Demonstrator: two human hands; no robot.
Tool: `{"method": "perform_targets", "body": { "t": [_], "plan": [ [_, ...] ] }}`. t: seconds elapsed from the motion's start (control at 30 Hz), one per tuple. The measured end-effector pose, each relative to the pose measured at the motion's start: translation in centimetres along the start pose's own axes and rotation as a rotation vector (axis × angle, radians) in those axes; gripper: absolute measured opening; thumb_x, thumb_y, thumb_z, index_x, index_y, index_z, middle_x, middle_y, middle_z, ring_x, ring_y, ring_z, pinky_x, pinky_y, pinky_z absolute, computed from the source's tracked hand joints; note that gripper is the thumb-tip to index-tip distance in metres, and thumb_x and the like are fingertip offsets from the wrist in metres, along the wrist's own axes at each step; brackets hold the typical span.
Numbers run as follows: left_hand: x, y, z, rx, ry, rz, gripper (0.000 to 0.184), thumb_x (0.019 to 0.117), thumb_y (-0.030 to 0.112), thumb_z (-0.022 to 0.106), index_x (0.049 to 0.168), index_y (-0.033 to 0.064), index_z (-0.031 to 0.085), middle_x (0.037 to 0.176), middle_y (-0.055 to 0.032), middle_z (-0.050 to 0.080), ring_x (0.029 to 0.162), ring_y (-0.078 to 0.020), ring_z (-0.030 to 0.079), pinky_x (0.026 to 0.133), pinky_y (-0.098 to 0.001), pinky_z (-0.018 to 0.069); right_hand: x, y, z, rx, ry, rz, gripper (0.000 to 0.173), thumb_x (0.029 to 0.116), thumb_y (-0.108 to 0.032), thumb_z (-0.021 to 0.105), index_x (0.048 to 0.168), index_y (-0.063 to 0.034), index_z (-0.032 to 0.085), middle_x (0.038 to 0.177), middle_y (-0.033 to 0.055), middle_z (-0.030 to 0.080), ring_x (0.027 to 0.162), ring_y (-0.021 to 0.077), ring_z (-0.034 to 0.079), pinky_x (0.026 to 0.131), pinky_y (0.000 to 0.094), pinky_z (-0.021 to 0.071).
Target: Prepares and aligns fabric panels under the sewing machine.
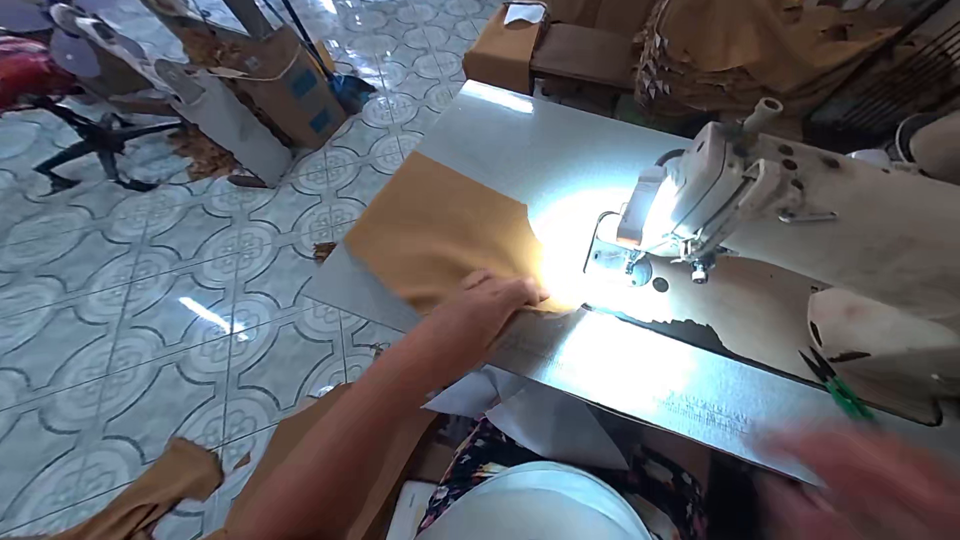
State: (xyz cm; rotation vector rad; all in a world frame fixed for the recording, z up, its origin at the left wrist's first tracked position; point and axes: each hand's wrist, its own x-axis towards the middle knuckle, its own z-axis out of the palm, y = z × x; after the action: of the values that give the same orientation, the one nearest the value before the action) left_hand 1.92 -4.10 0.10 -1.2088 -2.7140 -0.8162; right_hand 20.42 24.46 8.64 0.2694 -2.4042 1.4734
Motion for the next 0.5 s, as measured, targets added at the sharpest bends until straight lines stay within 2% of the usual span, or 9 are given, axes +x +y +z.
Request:
{"method": "perform_targets", "body": {
  "t": [0.07, 0.13, 0.17, 0.23, 0.3, 0.33, 0.37, 0.43, 0.5],
  "plan": [
    [-1.0, 0.0, -1.8, -0.059, 0.009, 0.099, 0.021, 0.1048, 0.018, 0.048, 0.112, 0.0123, 0.068, 0.122, 0.0030, 0.073, 0.120, -0.0126, 0.066, 0.107, -0.0471, 0.0493, 4.3, 7.6, 6.1, -0.244, -0.036, -0.077, 0.060, 0.0879, -0.033, 0.078, 0.138, -0.0058, 0.060, 0.138, 0.0121, 0.064, 0.123, 0.0178, 0.063, 0.096, 0.0341, 0.0566],
    [-1.2, 0.2, -3.9, -0.094, -0.018, 0.130, 0.021, 0.1050, 0.022, 0.048, 0.108, 0.0136, 0.067, 0.115, 0.0055, 0.073, 0.113, -0.0065, 0.067, 0.103, -0.0351, 0.0531, 6.8, 10.6, 10.5, -0.302, -0.105, -0.101, 0.080, 0.0812, -0.032, 0.084, 0.148, -0.0014, 0.052, 0.145, 0.0201, 0.058, 0.125, 0.0336, 0.062, 0.098, 0.0507, 0.0541],
    [-1.3, 0.2, -5.0, -0.096, -0.031, 0.117, 0.020, 0.1032, 0.021, 0.048, 0.108, 0.0133, 0.067, 0.109, 0.0049, 0.073, 0.106, -0.0055, 0.068, 0.095, -0.0317, 0.0567, 7.6, 11.3, 12.0, -0.282, -0.138, -0.126, 0.074, 0.0823, -0.028, 0.084, 0.145, -0.0020, 0.054, 0.149, 0.0190, 0.055, 0.128, 0.0328, 0.062, 0.101, 0.0512, 0.0538],
    [-0.9, -0.2, -7.3, -0.045, -0.034, 0.060, 0.019, 0.1023, 0.018, 0.050, 0.110, 0.0117, 0.065, 0.098, 0.0030, 0.072, 0.086, -0.0041, 0.068, 0.075, -0.0289, 0.0595, 8.3, 11.8, 14.1, -0.102, -0.141, -0.136, 0.042, 0.0858, -0.012, 0.078, 0.125, -0.0009, 0.069, 0.132, 0.0139, 0.067, 0.111, 0.0230, 0.070, 0.092, 0.0420, 0.0593],
    [0.3, -0.7, -9.5, 0.082, 0.045, -0.006, 0.020, 0.1043, 0.016, 0.050, 0.114, 0.0052, 0.064, 0.094, -0.0069, 0.070, 0.078, -0.0162, 0.068, 0.069, -0.0414, 0.0581, 8.1, 11.2, 14.7, 0.201, -0.129, 0.080, 0.016, 0.0936, -0.007, 0.067, 0.108, -0.0007, 0.072, 0.095, 0.0043, 0.075, 0.085, 0.0076, 0.072, 0.078, 0.0272, 0.0603],
    [1.0, -0.8, -10.2, 0.140, 0.088, -0.034, 0.023, 0.1059, 0.016, 0.050, 0.119, 0.0017, 0.062, 0.096, -0.0154, 0.071, 0.079, -0.0279, 0.070, 0.069, -0.0533, 0.0565, 7.9, 10.6, 14.6, 0.392, -0.137, 0.266, 0.010, 0.0973, -0.007, 0.064, 0.104, -0.0007, 0.069, 0.084, 0.0030, 0.073, 0.075, 0.0055, 0.070, 0.071, 0.0243, 0.0588],
    [1.9, -0.8, -10.3, 0.201, 0.108, -0.053, 0.025, 0.1077, 0.019, 0.048, 0.122, 0.0027, 0.061, 0.101, -0.0187, 0.072, 0.084, -0.0345, 0.072, 0.071, -0.0598, 0.0558, 7.7, 10.2, 14.3, 0.532, -0.135, 0.417, 0.010, 0.0998, -0.008, 0.062, 0.104, -0.0002, 0.067, 0.079, 0.0053, 0.073, 0.071, 0.0086, 0.070, 0.068, 0.0266, 0.0599],
    [3.7, 0.2, -9.0, 0.252, 0.114, -0.038, 0.025, 0.1091, 0.019, 0.047, 0.123, 0.0048, 0.062, 0.096, -0.0209, 0.071, 0.081, -0.0414, 0.070, 0.068, -0.0644, 0.0532, 6.9, 10.4, 13.6, 0.493, -0.088, 0.502, 0.013, 0.1004, -0.010, 0.063, 0.110, -0.0024, 0.068, 0.080, 0.0049, 0.074, 0.072, 0.0099, 0.072, 0.069, 0.0282, 0.0616],
    [5.0, 1.8, -6.7, 0.268, 0.062, -0.016, 0.023, 0.1089, 0.019, 0.048, 0.124, 0.0112, 0.064, 0.094, -0.0157, 0.071, 0.083, -0.0379, 0.071, 0.072, -0.0610, 0.0552, 5.5, 11.7, 13.0, 0.126, -0.011, 0.392, 0.018, 0.0982, -0.019, 0.067, 0.110, -0.0043, 0.066, 0.077, 0.0002, 0.069, 0.069, 0.0062, 0.067, 0.066, 0.0261, 0.0574]
  ]
}}
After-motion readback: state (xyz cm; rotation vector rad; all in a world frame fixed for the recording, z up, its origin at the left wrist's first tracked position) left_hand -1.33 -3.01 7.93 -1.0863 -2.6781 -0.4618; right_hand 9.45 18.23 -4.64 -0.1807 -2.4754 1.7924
